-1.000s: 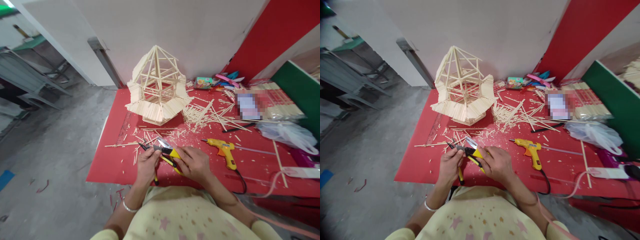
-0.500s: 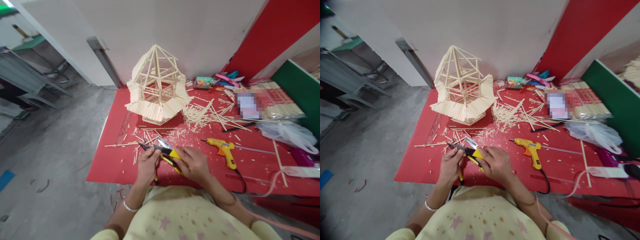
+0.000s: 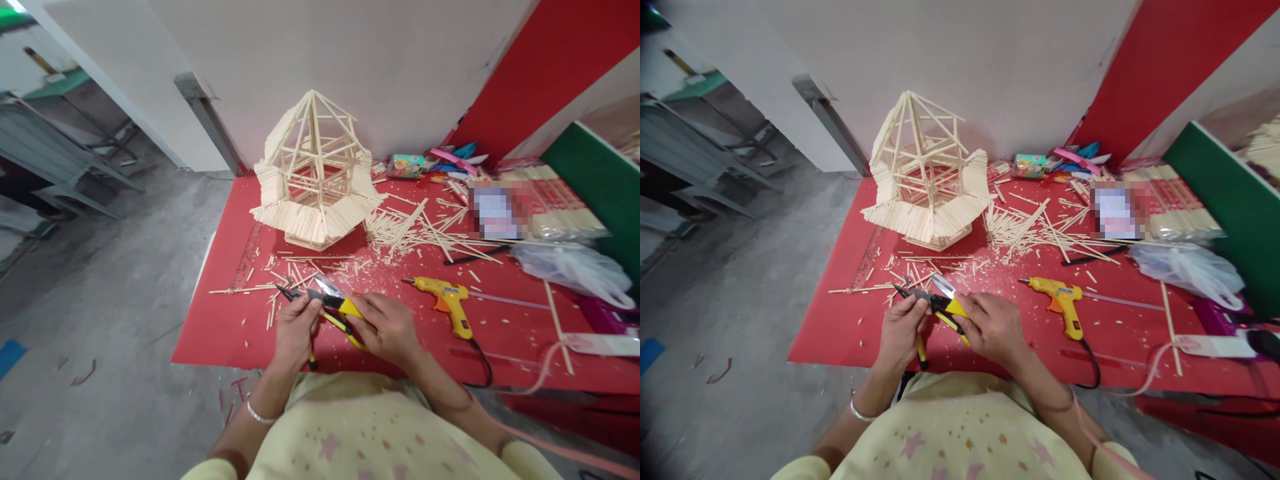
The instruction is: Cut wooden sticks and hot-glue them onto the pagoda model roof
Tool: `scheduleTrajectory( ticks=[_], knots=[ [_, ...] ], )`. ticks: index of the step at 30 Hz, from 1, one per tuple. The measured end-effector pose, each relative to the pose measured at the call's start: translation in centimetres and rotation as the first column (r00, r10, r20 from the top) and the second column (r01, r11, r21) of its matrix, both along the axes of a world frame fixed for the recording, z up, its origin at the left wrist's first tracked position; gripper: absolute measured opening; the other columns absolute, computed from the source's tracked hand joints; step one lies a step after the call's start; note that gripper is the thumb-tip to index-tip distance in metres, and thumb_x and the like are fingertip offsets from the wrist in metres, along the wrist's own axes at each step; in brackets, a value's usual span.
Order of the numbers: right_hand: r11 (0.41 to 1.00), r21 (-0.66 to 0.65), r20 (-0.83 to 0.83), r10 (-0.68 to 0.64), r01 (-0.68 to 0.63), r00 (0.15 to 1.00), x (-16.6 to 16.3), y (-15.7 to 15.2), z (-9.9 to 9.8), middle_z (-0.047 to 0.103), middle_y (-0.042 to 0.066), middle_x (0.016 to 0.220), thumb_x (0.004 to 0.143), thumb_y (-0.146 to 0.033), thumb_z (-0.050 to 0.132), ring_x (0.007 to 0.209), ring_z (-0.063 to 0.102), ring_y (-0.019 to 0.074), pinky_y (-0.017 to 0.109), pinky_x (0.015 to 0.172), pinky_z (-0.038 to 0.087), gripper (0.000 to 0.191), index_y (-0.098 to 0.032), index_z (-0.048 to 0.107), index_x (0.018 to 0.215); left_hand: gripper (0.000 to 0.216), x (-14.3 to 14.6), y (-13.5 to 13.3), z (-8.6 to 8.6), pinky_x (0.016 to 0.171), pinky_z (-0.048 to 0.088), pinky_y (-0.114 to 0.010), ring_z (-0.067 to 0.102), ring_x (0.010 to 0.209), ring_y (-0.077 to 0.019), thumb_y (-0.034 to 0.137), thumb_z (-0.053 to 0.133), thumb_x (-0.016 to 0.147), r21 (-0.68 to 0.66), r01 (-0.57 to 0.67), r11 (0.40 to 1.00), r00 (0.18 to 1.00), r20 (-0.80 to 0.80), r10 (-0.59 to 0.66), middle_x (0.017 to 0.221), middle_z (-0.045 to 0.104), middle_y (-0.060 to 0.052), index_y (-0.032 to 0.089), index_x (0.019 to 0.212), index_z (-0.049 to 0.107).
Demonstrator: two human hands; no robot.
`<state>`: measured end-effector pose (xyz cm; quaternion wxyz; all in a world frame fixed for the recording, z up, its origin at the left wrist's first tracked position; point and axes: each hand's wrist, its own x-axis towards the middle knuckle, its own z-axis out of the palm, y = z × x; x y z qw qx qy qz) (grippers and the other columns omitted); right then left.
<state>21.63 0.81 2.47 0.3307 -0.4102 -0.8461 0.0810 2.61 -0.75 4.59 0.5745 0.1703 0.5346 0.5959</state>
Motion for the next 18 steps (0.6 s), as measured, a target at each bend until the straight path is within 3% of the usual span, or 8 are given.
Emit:
scheduleTrajectory(
  ticks=[6, 13, 18],
  knots=[
    [0.995, 0.100, 0.057, -0.025, 0.019, 0.998, 0.05, 0.14, 0.36, 0.070, 0.008, 0.100, 0.087, -0.029, 0.065, 0.089, 0.063, 0.0201, 0.033, 0.078, 0.049, 0.043, -0.021, 0.061, 0.129, 0.029, -0.18, 0.01, 0.12, 0.045, 0.036, -0.015, 0.048, 0.049, -0.0046, 0.032, 0.090, 0.055, 0.028, -0.042, 0.999, 0.999, -0.020, 0.042, 0.057, 0.059, 0.002, 0.013, 0.067, 0.071],
    [0.976, 0.211, 0.085, -0.074, 0.055, 0.994, -0.02, 0.14, 0.66, 0.071, 0.008, 0.099, 0.084, -0.030, 0.068, 0.087, 0.064, 0.0211, 0.034, 0.078, 0.048, 0.047, -0.020, 0.060, 0.129, 0.029, -0.35, -0.26, -0.26, 0.040, 0.028, -0.015, 0.039, 0.042, -0.0022, 0.033, 0.089, 0.059, 0.014, -0.016, 1.000, 1.000, -0.021, 0.016, 0.051, 0.055, 0.004, 0.012, 0.069, 0.073],
    [0.997, 0.081, 0.005, -0.017, 0.017, 1.000, -0.26, 0.11, 0.27, 0.071, 0.008, 0.099, 0.087, -0.028, 0.065, 0.085, 0.063, 0.0183, 0.031, 0.075, 0.048, 0.042, -0.021, 0.060, 0.129, 0.030, -0.20, -0.28, -0.86, 0.039, 0.027, -0.015, 0.037, 0.040, -0.0015, 0.036, 0.086, 0.063, 0.050, -0.021, 0.999, 1.000, -0.010, 0.021, 0.056, 0.059, 0.002, 0.013, 0.068, 0.068]
  ],
)
